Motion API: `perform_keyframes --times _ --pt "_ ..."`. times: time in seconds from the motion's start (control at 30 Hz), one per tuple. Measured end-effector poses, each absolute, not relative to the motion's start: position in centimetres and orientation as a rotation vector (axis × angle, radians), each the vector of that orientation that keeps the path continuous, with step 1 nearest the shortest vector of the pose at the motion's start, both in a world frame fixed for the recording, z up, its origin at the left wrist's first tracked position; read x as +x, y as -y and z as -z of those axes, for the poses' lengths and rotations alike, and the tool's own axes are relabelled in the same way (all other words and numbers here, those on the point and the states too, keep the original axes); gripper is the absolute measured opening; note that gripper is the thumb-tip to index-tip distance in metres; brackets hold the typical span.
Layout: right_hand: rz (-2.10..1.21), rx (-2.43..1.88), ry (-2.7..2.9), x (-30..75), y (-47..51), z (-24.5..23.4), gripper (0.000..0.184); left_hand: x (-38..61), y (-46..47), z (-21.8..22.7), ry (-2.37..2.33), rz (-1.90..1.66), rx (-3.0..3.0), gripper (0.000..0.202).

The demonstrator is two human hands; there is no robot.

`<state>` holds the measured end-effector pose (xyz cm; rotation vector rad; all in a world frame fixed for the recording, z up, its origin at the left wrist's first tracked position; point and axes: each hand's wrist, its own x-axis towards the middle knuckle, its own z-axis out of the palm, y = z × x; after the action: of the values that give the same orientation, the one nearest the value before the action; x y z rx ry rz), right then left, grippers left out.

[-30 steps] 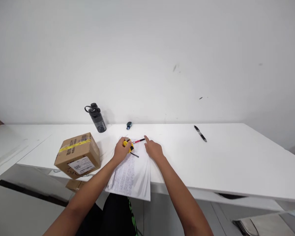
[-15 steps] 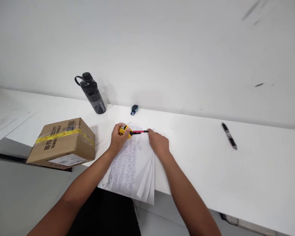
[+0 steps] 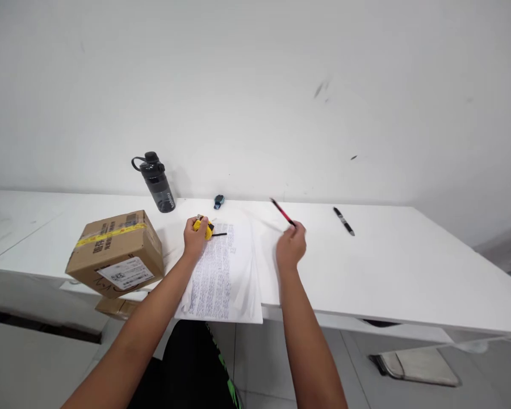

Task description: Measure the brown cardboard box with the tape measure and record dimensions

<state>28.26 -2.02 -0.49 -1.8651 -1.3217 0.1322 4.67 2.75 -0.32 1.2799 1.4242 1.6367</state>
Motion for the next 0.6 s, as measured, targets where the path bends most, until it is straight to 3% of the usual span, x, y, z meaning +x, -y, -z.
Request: perform_keyframes --times 0.07,0.17,0.33,0.47,0.6 --pt "-0.328 -1.585 1.109 27.7 3.0 0.7 0.046 4.5 -2.7 0.3 -1.445 -1.639 1.247 0.04" --pt "-0.496 -1.393 1.209 25.1 3.4 1.1 0.044 4.5 -2.6 0.3 -1.465 -1.642 1.229 0.04" --pt "-0.635 -1.31 1.567 21.9 3.7 1.6 0.037 4.4 -2.5 0.7 -1.468 -1.656 1.279 0.038" --pt "-0.564 -1.317 1.514 21.9 4.4 1.6 0.036 4.5 -2.7 1.1 -1.465 -1.641 1.304 0.038" --pt "-0.737 -1.255 1.668 22.1 4.5 1.4 0.036 4.5 -2.7 1.1 -1.474 -1.653 1.368 0.036"
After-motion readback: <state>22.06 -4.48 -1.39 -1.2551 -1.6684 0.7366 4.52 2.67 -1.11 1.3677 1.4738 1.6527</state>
